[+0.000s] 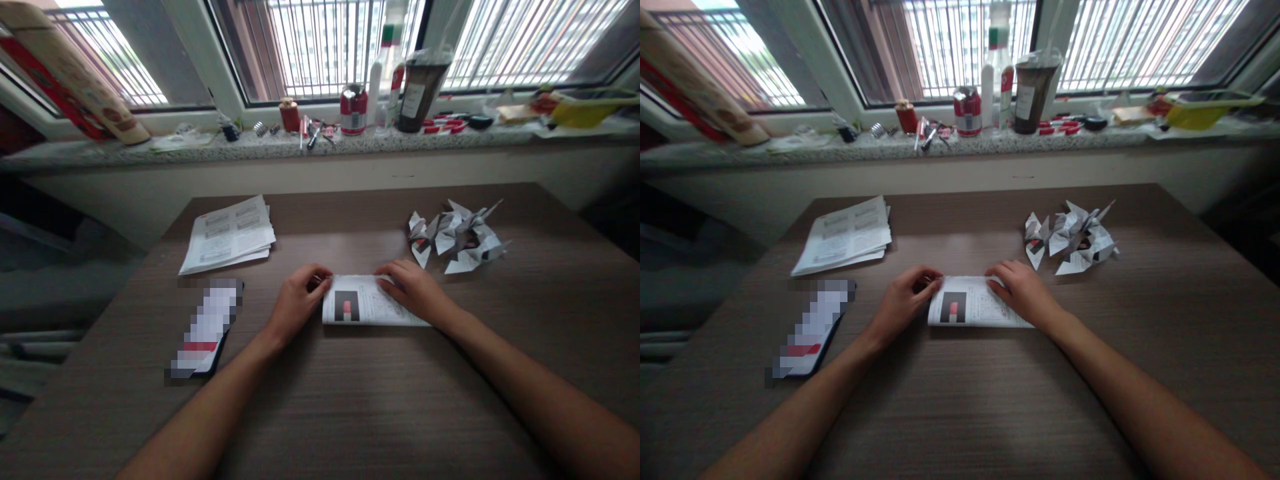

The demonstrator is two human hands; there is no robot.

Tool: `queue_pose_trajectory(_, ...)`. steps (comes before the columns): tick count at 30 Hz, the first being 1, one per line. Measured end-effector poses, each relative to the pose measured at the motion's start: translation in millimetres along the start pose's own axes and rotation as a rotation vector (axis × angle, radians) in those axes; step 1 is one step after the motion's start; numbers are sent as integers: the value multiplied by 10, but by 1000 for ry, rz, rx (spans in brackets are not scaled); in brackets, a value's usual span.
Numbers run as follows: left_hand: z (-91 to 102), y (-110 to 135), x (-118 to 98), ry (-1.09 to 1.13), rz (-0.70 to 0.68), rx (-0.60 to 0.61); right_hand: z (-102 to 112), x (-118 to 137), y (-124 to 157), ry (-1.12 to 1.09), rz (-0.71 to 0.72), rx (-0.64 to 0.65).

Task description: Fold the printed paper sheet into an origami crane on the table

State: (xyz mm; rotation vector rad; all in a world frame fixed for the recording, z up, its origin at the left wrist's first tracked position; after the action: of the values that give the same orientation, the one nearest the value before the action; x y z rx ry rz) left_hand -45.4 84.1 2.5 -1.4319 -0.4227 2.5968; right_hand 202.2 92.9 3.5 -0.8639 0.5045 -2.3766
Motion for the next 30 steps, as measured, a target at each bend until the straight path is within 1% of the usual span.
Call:
queue_pose_trajectory(4, -29, -1, -45, -96, -98, 1, -59, -33, 9, 31, 4, 18)
queue_pose_trajectory(8, -63, 3, -35, -138, -126, 18, -77, -30, 13, 50, 19, 21)
queue_pose_trajectory(16, -73, 16, -28, -151, -104, 23, -67, -33, 13, 81, 24, -6)
queue_pose_trajectory(30, -78, 5, -22, -141, -102, 40, -79, -80, 0, 71, -7, 9)
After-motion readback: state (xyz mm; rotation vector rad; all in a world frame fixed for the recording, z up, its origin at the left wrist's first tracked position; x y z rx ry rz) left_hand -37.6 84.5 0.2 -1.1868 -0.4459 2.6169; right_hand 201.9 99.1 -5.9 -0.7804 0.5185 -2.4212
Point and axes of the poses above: each hand's wrist, its own y-axis away from the middle knuckle, its own z-axis out of the back of the hand, x = y × z, the point moved 6 cm from there along -y, towards the middle knuckle, and after that the axes turned 14 degrees about -x, right-handed, at the moved point
